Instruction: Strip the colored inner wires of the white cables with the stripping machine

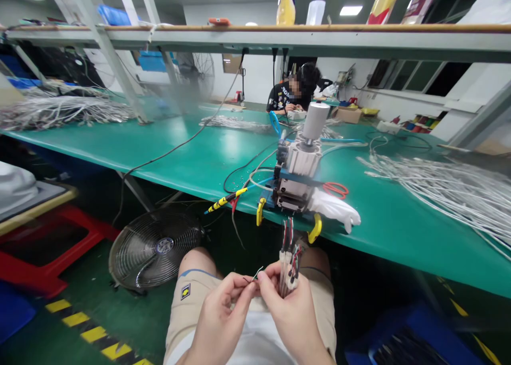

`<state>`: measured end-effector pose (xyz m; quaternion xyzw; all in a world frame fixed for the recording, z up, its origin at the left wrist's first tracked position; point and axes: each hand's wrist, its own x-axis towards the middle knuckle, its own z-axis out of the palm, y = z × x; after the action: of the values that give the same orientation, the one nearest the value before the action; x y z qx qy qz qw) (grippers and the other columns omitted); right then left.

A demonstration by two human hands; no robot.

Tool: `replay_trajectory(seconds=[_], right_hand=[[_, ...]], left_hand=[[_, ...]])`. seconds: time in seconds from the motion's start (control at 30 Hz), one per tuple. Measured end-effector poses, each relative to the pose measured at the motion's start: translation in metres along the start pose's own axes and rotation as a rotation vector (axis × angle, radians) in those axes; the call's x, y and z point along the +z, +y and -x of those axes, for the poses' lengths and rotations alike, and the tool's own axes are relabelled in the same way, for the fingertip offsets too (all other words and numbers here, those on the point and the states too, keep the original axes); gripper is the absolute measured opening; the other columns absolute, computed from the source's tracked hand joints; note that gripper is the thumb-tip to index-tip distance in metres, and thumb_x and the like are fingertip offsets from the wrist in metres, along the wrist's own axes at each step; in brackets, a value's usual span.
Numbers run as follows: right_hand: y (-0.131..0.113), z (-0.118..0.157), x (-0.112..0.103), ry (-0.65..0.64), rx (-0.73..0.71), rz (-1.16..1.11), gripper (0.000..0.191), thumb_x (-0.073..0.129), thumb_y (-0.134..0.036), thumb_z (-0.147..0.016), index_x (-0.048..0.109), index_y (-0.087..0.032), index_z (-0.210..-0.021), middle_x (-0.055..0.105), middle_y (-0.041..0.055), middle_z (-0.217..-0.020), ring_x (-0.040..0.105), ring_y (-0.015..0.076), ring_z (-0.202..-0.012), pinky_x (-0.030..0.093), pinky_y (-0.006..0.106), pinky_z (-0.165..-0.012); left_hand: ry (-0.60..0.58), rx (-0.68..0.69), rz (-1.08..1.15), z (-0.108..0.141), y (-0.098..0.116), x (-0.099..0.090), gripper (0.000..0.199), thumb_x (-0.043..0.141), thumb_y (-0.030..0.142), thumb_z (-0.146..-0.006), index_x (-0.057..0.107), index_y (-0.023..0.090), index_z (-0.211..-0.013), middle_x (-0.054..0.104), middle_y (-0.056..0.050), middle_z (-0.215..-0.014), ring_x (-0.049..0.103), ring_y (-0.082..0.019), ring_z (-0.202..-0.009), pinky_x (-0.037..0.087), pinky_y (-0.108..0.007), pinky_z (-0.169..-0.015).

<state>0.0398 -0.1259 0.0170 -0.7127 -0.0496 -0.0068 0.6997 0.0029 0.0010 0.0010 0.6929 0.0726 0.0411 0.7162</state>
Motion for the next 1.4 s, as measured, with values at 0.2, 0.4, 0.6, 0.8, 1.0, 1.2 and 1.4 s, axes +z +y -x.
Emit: replay_trajectory(seconds=[0.2,0.4,0.6,0.8,1.0,1.2,1.4], right_hand=[[0.011,-0.002,-0.003,-0.012,0.090,-0.136,0.031,0.076,-0.042,-0.080,0.060,-0.017,-0.073,0.052,-0.0009,-0.058,0.048,0.0137,-0.053,0.041,0.020,-0.048],[0.007,0.000,0.000,-0.073,0.203,-0.283,0.033,0.081,-0.043,-0.078,0.063,-0.015,-0.077,0.054,-0.0004,-0.057,0.047,0.0121,-0.050,0.039,0.018,-0.045],[0.006,0.004,0.003,-0.107,0.269,-0.382,0.031,0.087,-0.038,-0.073,0.072,-0.012,-0.079,0.064,0.0062,-0.068,0.057,0.0176,-0.061,0.049,0.024,-0.055],[0.004,0.002,0.001,-0.104,0.212,-0.353,0.026,0.086,-0.036,-0.073,0.072,-0.015,-0.067,0.064,0.0058,-0.075,0.058,0.0186,-0.066,0.049,0.023,-0.056],[-0.003,-0.002,0.000,-0.146,0.171,-0.248,0.026,0.084,-0.039,-0.075,0.074,-0.015,-0.068,0.064,0.0063,-0.076,0.059,0.0216,-0.074,0.051,0.026,-0.065],[-0.008,-0.005,-0.001,-0.192,0.139,-0.248,0.031,0.081,-0.041,-0.078,0.069,-0.014,-0.066,0.051,0.0000,-0.064,0.045,0.0115,-0.055,0.036,0.019,-0.049],[-0.007,-0.005,-0.002,-0.182,0.177,-0.254,0.036,0.081,-0.043,-0.077,0.065,-0.013,-0.064,0.042,-0.0034,-0.055,0.030,0.0075,-0.046,0.022,0.020,-0.042]], left_hand=[[-0.045,-0.124,0.333,-0.001,0.015,0.006,0.026,0.068,0.037,-0.082,0.057,0.014,-0.080,0.071,-0.010,-0.080,0.068,-0.022,-0.075,0.055,-0.035,-0.076],[-0.113,-0.144,0.405,-0.003,0.020,0.004,0.029,0.068,0.039,-0.083,0.053,0.015,-0.078,0.070,-0.008,-0.072,0.065,-0.018,-0.068,0.054,-0.030,-0.070],[-0.057,-0.190,0.444,-0.004,0.018,0.002,0.033,0.074,0.040,-0.076,0.054,0.015,-0.073,0.065,-0.003,-0.068,0.061,-0.015,-0.066,0.051,-0.026,-0.065],[-0.081,-0.201,0.435,-0.003,0.019,0.001,0.037,0.077,0.044,-0.073,0.053,0.015,-0.070,0.063,-0.002,-0.067,0.059,-0.015,-0.066,0.050,-0.027,-0.065],[-0.062,-0.094,0.255,-0.004,0.015,-0.002,0.033,0.070,0.042,-0.079,0.054,0.015,-0.070,0.061,-0.003,-0.070,0.058,-0.016,-0.070,0.048,-0.028,-0.067],[-0.179,-0.012,0.120,-0.004,0.018,-0.005,0.019,0.061,0.031,-0.087,0.061,0.014,-0.093,0.067,-0.010,-0.092,0.062,-0.021,-0.086,0.050,-0.032,-0.080],[-0.182,-0.048,0.134,-0.007,0.011,-0.004,0.020,0.062,0.032,-0.086,0.064,0.012,-0.082,0.068,-0.010,-0.082,0.062,-0.021,-0.079,0.051,-0.033,-0.076]])
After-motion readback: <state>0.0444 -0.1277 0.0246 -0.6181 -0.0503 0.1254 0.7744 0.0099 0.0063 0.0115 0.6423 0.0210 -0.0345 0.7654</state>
